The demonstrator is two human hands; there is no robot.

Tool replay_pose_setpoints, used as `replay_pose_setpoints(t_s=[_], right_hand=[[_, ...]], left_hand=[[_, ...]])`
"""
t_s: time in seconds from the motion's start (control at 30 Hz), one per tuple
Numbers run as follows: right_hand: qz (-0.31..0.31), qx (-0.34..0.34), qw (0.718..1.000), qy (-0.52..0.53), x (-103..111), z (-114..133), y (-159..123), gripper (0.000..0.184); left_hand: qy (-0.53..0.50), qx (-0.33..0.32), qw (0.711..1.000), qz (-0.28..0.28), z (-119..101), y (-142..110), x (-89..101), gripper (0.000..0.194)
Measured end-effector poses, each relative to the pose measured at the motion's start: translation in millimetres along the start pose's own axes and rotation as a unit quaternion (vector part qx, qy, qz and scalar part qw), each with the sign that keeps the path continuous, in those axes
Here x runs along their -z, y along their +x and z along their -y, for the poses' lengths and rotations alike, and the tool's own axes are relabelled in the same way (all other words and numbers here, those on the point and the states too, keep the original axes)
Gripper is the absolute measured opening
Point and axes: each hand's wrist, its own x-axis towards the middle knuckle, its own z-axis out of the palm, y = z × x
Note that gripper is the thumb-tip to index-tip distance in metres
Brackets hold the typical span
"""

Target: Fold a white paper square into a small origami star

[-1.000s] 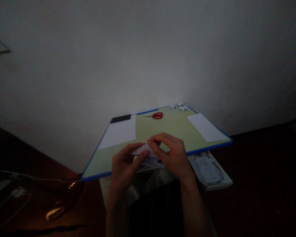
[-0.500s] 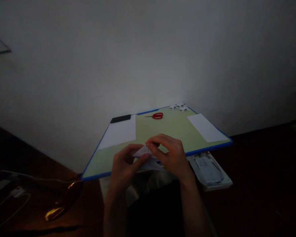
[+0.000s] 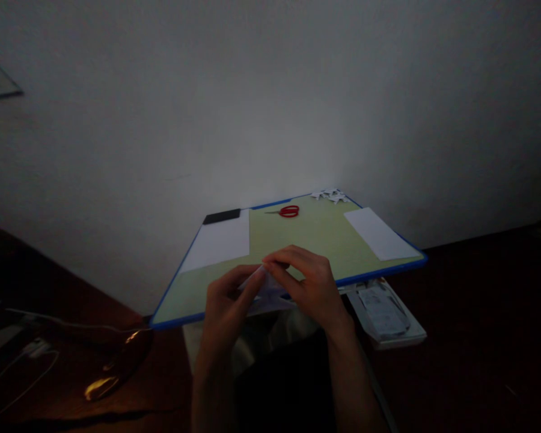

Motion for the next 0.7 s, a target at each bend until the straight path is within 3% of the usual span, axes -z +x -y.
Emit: replay_pose_setpoints(t_s=[0.27,0.43,0.7], right_hand=[[-0.026,-0.019,0.999,0.037,-1.0,2.5,-1.0,0.029],[-0.042,-0.065,0.996,0.047,-2.9,0.8,-2.7,0.019],[-0.047,-0.013,0.997,0.055,-4.8,1.9,0.8,0.027]], left_hand=[[0.002,-0.034,0.996,-0.076,0.4,-0.4,-1.9,0.024],[0.023,-0.055,0.992,-0.114,1.2,-0.9,-3.5,0.019],[0.067,-0.08,0.986,-0.132,-4.6,-0.5,-8.8,0.021]])
